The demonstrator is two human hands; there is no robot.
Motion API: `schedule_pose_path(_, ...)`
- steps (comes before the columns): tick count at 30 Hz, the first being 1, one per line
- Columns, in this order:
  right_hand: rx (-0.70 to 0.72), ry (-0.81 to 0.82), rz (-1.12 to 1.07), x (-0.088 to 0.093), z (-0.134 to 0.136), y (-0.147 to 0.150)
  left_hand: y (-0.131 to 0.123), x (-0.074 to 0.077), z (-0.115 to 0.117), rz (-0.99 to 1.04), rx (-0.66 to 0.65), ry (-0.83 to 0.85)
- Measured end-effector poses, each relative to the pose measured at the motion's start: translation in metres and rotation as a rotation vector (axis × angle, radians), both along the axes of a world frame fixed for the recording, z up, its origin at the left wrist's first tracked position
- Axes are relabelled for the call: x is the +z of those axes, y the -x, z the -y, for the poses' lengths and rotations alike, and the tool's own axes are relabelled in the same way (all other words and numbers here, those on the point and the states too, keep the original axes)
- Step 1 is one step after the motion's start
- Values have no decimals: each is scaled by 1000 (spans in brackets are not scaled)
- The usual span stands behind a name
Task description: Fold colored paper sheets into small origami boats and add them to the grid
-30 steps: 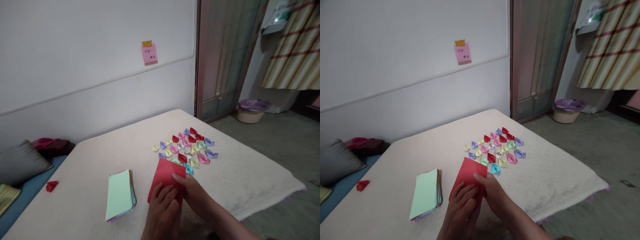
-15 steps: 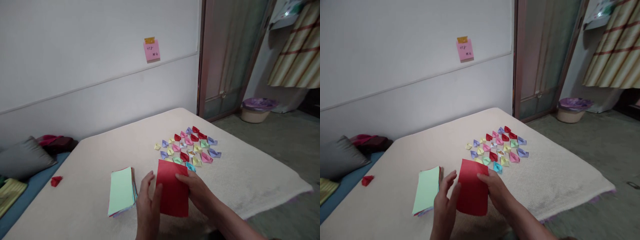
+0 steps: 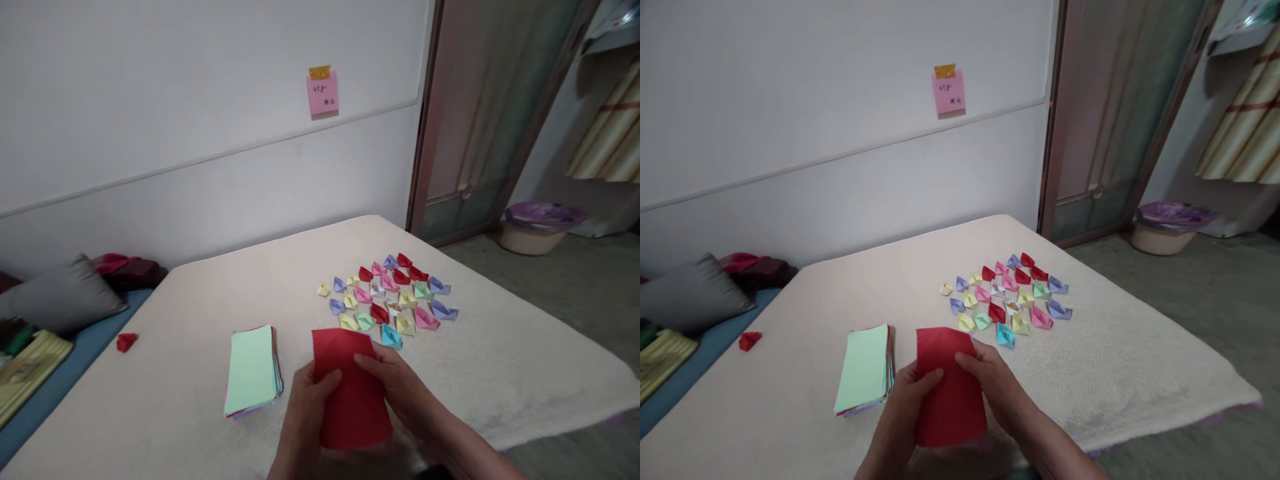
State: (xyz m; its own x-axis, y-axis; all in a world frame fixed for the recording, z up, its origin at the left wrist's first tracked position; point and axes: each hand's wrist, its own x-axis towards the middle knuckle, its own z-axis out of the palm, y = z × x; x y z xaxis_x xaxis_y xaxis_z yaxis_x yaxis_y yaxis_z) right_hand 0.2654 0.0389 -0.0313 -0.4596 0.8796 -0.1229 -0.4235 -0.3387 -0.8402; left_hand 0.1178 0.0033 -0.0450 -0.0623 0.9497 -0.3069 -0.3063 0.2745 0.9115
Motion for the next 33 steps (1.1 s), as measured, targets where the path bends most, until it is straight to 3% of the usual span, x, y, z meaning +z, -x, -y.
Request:
schedule_pose_path(6,-37,-69,232,-9,-2,6,-2,21,-2,93,198,-72)
schedule_pose_path(10,-75,-225,421,-20,-4,8,-3,30,0,116,266,-82)
schedule_pose_path(14,-71,-308,463,-21,-3,8,-3,27,0,194,292,-93)
schedule_pose_path(23,-45,-299,387,-7,-2,3,7,13,-4,320,263,-147)
schedule_pose_path(33,-126,-401,326,-10,1,2,4,18,-3,273,271,-126)
